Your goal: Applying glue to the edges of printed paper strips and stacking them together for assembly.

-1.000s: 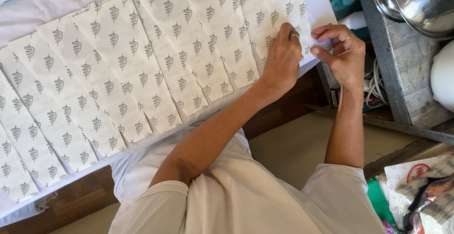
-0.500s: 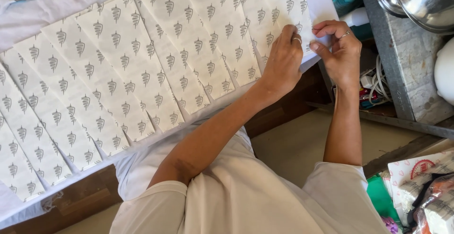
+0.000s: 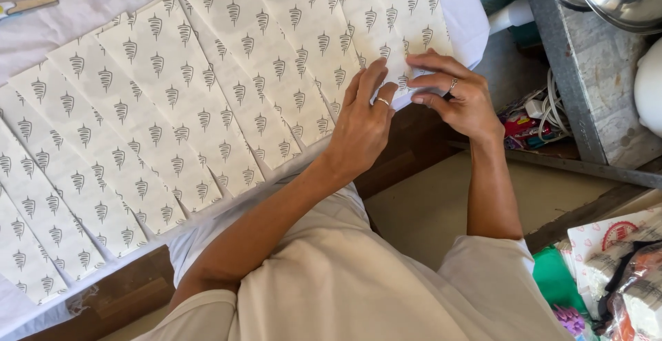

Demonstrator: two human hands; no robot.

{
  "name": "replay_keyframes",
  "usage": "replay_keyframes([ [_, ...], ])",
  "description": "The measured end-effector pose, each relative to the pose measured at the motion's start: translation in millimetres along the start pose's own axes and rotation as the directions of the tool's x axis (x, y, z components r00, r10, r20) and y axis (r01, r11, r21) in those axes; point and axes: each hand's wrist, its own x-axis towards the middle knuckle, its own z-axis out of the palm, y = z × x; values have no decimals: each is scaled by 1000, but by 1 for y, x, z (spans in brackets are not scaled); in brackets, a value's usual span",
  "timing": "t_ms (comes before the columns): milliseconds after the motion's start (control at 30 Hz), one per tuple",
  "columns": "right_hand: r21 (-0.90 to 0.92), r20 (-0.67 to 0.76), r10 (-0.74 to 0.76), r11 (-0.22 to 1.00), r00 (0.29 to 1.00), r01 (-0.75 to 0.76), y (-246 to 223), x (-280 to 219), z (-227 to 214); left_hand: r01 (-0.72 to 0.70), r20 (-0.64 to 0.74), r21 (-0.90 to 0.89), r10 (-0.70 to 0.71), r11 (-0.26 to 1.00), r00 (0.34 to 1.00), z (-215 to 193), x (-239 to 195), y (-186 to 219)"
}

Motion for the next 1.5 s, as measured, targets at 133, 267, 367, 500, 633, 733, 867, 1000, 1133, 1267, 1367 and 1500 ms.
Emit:
replay_keyframes([
  [133,-14,-16,-6,1000,1000,6,1,-3,1,3,-3,14,-3,1000,1000,2,1,4],
  [267,-29,-25,-34,999,999,33,0,-4,-1,-11,2,-23,11,1000,1000,6,-2,4],
  [367,-20,-30,-40,999,999,40,2,-7,2,-25,0,-29,25,999,1000,7,-8,2],
  [500,-8,-19,-25,1000,1000,25,1,-6,0,-56,-11,1,56,998,998,8,-9,1],
  [633,-15,-19,-17,1000,1000,17,8,-8,2,-8,3,8,8,1000,1000,6,-4,5],
  [733,-7,-33,-10,1000,999,10,5,-4,3,80,4,-35,-80,996,997,8,0,7],
  [867,-4,-63,9,1000,998,-9,3,0,5,232,11,-123,-233,965,972,22,5,2],
  [1000,16,-70,31,999,997,-30,2,3,5,342,0,-261,-354,903,935,19,15,2],
  [1133,9,-76,41,999,996,-41,-11,13,9,347,-4,-281,-363,895,932,23,18,-4],
  [1267,-27,-128,45,998,991,-49,-9,11,18,351,-3,-308,-369,884,929,20,18,-4],
  [1367,-25,-148,67,997,987,-72,-5,5,21,364,34,-328,-374,872,927,13,15,-2],
  [1500,-40,-157,63,997,986,-70,-12,8,21,351,41,-330,-358,876,933,19,11,-5],
])
